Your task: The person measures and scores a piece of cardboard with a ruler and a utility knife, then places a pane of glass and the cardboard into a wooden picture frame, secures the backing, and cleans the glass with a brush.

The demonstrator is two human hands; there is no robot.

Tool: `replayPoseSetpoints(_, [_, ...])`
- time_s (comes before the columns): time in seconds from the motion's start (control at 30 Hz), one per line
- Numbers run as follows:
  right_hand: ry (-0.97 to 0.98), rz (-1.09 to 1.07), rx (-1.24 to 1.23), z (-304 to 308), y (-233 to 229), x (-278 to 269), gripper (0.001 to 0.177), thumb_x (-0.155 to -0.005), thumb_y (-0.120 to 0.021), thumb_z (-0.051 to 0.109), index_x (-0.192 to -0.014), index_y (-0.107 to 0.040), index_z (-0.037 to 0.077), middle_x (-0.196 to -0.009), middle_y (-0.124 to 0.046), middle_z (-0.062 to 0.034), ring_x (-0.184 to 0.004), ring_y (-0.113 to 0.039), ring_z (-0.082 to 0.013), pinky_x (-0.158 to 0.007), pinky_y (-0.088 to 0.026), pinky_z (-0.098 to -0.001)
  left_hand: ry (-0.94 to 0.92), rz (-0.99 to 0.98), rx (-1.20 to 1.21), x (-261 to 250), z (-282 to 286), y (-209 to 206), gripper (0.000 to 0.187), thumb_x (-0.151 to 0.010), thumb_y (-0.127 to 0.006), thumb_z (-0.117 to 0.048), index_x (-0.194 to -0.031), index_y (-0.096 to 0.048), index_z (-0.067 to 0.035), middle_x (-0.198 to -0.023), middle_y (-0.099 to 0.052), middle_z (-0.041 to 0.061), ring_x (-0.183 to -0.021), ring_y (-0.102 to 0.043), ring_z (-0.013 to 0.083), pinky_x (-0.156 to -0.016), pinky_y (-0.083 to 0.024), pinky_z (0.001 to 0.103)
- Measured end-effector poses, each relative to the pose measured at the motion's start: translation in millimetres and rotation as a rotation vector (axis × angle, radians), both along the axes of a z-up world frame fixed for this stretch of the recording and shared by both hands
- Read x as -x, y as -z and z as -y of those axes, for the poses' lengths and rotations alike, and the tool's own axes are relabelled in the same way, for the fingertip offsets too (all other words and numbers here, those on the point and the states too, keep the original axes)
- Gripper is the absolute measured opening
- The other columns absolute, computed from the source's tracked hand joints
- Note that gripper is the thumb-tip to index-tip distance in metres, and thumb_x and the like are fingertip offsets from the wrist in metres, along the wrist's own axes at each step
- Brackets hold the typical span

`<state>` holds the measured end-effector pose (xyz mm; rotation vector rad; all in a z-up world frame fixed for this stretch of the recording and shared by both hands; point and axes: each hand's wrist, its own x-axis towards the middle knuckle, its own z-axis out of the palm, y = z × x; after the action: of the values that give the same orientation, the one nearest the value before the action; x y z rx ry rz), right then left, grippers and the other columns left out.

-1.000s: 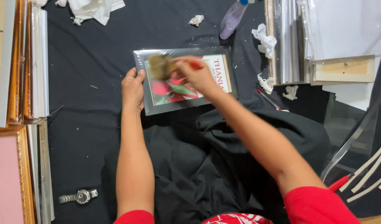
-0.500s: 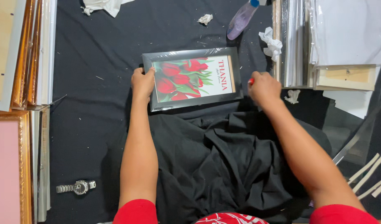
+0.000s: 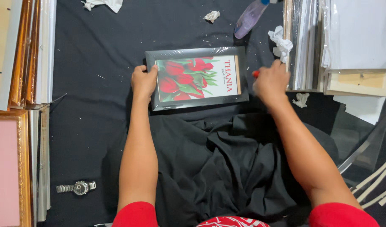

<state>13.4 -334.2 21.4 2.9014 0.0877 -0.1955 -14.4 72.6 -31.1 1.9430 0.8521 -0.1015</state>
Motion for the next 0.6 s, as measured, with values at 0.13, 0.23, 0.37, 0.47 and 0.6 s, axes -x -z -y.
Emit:
replayPoseSetpoints(0.13, [-0.169,0.177,-0.194,9.2,-5.8,-15.5,0.017,-0.088,-0.062,0.018,-0.090,-0.069,0.003,-0.085,-0.066,-0.0186,-0.092,-0.068,-0.0420,-0.086,-0.046,-0.0528,0.050,0.022,-0.048,1.7,-1.1,5.8,0.050,-0.090,-0.073,-0.044,-0.112,-0.074,0.001,-0.105,-0.074,0.024,-0.110,-0.068,0.0450,-0.089,-0.056,0.056])
replayPoseSetpoints(0.23, [0.085,-0.048,-0.334,-2.0,-4.7,-21.3,0.031,-0.096,-0.061,0.026,-0.110,-0.054,0.000,-0.098,-0.068,-0.0288,-0.100,-0.067,-0.0537,-0.088,-0.047,-0.0623,0.049,0.087,-0.030,1.7,2.1,-5.2,0.051,-0.095,-0.066,-0.044,-0.106,-0.071,0.005,-0.106,-0.070,0.032,-0.111,-0.064,0.0510,-0.091,-0.052,0.058])
replayPoseSetpoints(0.37, [0.255,-0.257,-0.359,8.4,39.6,-31.2,0.050,-0.099,-0.061,0.025,-0.135,-0.038,-0.001,-0.121,-0.060,-0.0346,-0.113,-0.062,-0.0603,-0.092,-0.048,-0.0672,0.024,0.148,0.076,7.0,9.6,-25.5,0.054,-0.098,-0.059,-0.043,-0.101,-0.067,0.010,-0.108,-0.068,0.037,-0.114,-0.061,0.0552,-0.092,-0.048,0.061])
replayPoseSetpoints(0.47, [0.169,-0.157,-0.341,26.8,68.0,-36.1,0.069,-0.090,-0.075,0.020,-0.147,-0.042,-0.001,-0.124,-0.052,-0.0349,-0.112,-0.057,-0.0662,-0.090,-0.048,-0.0708,-0.030,0.214,0.102,5.0,12.4,-27.6,0.050,-0.097,-0.061,-0.043,-0.097,-0.068,0.006,-0.099,-0.069,0.033,-0.108,-0.064,0.0531,-0.084,-0.048,0.059])
replayPoseSetpoints(0.6, [-0.054,0.111,-0.341,4.2,22.2,-22.1,0.067,-0.094,-0.080,0.024,-0.144,-0.050,-0.008,-0.117,-0.051,-0.0347,-0.109,-0.054,-0.0638,-0.086,-0.047,-0.0714,-0.138,0.248,0.149,11.8,-10.9,-21.9,0.044,-0.095,-0.064,-0.045,-0.087,-0.068,-0.002,-0.083,-0.072,0.017,-0.090,-0.072,0.0354,-0.075,-0.054,0.047])
